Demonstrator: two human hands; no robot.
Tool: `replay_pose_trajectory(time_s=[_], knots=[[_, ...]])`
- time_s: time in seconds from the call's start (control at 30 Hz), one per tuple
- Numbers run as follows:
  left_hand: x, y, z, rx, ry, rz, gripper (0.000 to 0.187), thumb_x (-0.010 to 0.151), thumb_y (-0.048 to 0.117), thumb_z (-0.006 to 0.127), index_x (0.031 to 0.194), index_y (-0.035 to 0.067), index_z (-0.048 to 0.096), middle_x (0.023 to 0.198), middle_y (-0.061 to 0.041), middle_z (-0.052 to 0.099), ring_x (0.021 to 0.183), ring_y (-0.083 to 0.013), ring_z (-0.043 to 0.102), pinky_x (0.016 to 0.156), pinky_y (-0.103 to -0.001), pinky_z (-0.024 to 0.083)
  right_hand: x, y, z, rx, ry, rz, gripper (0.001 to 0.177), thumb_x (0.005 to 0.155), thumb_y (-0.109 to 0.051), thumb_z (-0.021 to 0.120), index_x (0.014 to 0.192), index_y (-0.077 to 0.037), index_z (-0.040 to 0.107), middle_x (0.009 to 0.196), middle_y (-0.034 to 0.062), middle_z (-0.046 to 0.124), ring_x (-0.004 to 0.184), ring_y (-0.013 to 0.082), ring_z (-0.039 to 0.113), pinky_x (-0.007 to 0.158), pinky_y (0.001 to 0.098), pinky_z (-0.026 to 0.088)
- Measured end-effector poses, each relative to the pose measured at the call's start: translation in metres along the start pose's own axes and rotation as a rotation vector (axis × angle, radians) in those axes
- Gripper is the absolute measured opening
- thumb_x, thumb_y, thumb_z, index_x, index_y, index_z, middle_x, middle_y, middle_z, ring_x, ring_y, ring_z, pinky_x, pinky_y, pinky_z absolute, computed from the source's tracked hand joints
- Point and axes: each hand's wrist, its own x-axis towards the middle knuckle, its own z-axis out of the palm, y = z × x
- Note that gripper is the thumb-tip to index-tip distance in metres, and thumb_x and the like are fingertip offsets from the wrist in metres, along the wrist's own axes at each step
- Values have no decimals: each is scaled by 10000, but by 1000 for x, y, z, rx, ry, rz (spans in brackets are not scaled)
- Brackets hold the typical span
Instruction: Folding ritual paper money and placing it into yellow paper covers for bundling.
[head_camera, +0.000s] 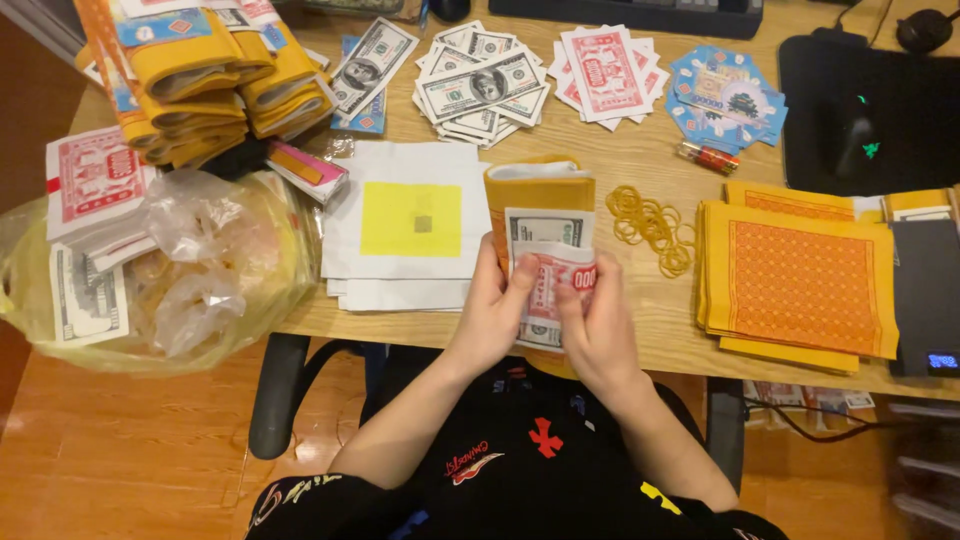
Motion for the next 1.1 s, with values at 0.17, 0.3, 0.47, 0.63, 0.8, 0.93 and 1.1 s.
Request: replay_pose_trajectory(time_s=[0.17, 0.3, 0.47, 0.63, 0.8, 0.93, 1.1], knots=[[-7, 34, 15, 203, -152, -116, 515, 1047, 275, 383, 1462, 25, 210, 1431, -283, 372, 1379, -395, 309, 1134, -572, 219, -6, 16, -1, -10, 29, 70, 336, 963, -237, 534, 1194, -13, 438, 868, 178, 513, 784, 320, 570, 647, 416, 479], [-1, 18, 9, 255, -235, -157, 556, 1015, 195, 410, 1465, -36, 182, 1449, -339, 323, 1367, -432, 273, 1114, -604, 212, 13, 10, -34, 3, -205, 34, 483, 959, -396, 489, 1234, -5, 422, 1007, 238, 536, 961, 447, 557, 815, 524, 460], [3, -27, -33, 80, -68, -99, 501, 1012, 112, 427, 1481, 38, 268, 1418, -163, 461, 1279, -219, 437, 1089, -472, 365, 46, 72, -73, -360, -82, -71, 316, 1004, -233, 525, 1246, -33, 563, 1150, 200, 594, 1127, 409, 573, 939, 496, 479], [11, 9, -26, -134, 185, -129, 456, 988, 186, 493, 1411, 43, 400, 1342, -97, 554, 1186, -142, 551, 1074, -289, 454, 41, 129, -72, -1068, -39, -32, 134, 900, -128, 533, 966, -40, 609, 988, 139, 574, 919, 319, 512, 725, 416, 364], [9, -3, -25, -139, 151, -177, 430, 984, 206, 508, 1377, 46, 436, 1318, -81, 572, 1170, -130, 560, 1072, -281, 451, 49, 128, -83, -836, 52, -52, 129, 882, -172, 640, 876, -50, 682, 897, 94, 590, 892, 296, 484, 704, 422, 344], [6, -5, -25, -113, 149, -256, 407, 977, 205, 519, 1344, 40, 458, 1258, -98, 608, 1103, -157, 599, 992, -296, 504, 60, 122, -103, -624, 66, -105, 92, 887, -204, 734, 904, -121, 770, 818, 40, 497, 794, 250, 465, 737, 393, 385], [-1, -51, -45, -174, -25, -222, 545, 978, 203, 435, 1481, 42, 299, 1320, -195, 543, 1172, -274, 581, 946, -480, 501, 61, 83, -102, -247, 31, -77, 83, 839, -192, 765, 895, -131, 761, 832, 75, 607, 737, 236, 587, 662, 346, 461]])
